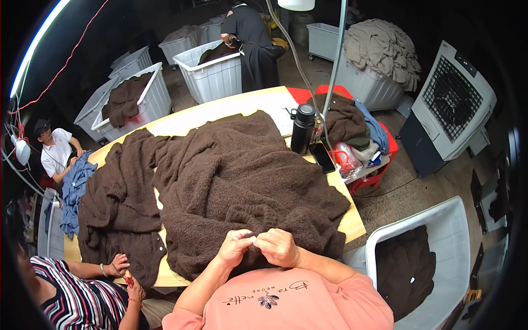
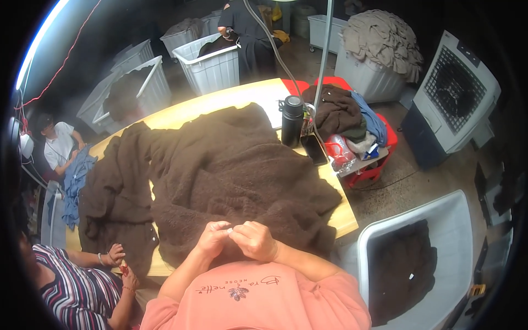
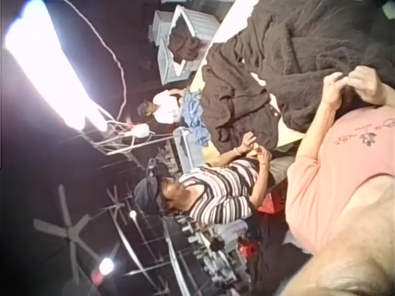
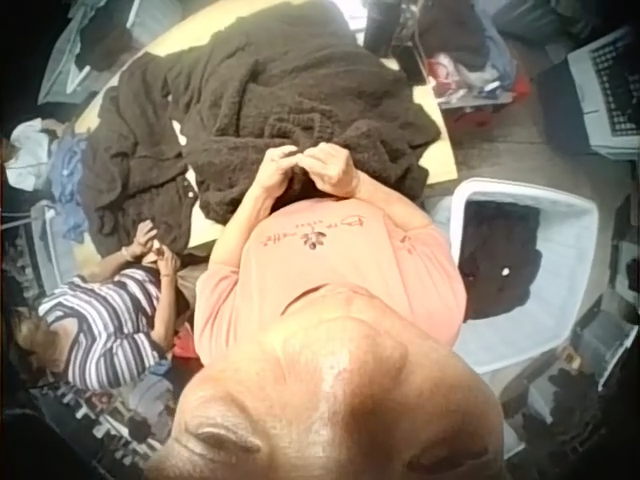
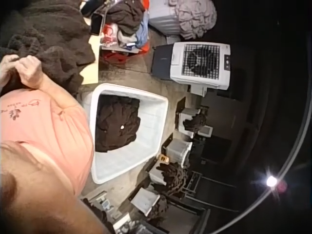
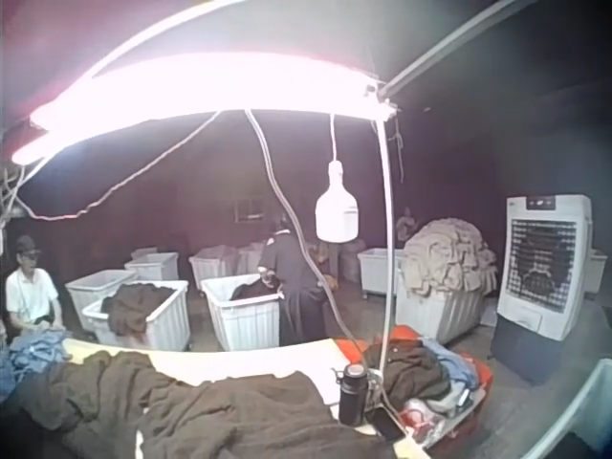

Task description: Inspecting and buttoning brown fleece jackets at a work table in a factory.

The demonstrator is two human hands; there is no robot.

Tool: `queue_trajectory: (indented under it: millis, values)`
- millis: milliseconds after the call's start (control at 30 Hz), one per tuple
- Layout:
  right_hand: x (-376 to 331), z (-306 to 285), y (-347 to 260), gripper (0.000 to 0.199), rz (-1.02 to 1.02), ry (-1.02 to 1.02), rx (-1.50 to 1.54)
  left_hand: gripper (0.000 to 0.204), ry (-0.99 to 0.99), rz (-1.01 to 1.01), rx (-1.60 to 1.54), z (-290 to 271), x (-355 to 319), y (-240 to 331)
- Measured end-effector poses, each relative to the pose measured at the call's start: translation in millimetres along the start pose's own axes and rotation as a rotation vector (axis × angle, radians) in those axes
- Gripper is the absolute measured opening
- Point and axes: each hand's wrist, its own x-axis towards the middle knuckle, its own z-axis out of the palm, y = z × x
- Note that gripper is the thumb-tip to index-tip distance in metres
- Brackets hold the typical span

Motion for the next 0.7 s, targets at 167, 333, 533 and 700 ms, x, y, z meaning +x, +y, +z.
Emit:
queue_trajectory:
  millis: [167,333,533,700]
  values:
    - [4,0,2,0.016,-0.029,-0.071,-0.024,0.007,0.078,0.038,-0.116,9,-8,6]
    - [2,2,3,0.013,-0.026,-0.080,-0.046,0.006,0.125,0.065,-0.209,11,-9,6]
    - [4,5,6,0.008,-0.061,-0.141,-0.051,0.007,0.133,0.123,-0.096,0,-5,-6]
    - [2,7,9,0.014,0.174,-0.130,0.111,0.007,0.165,0.180,0.090,9,-11,5]
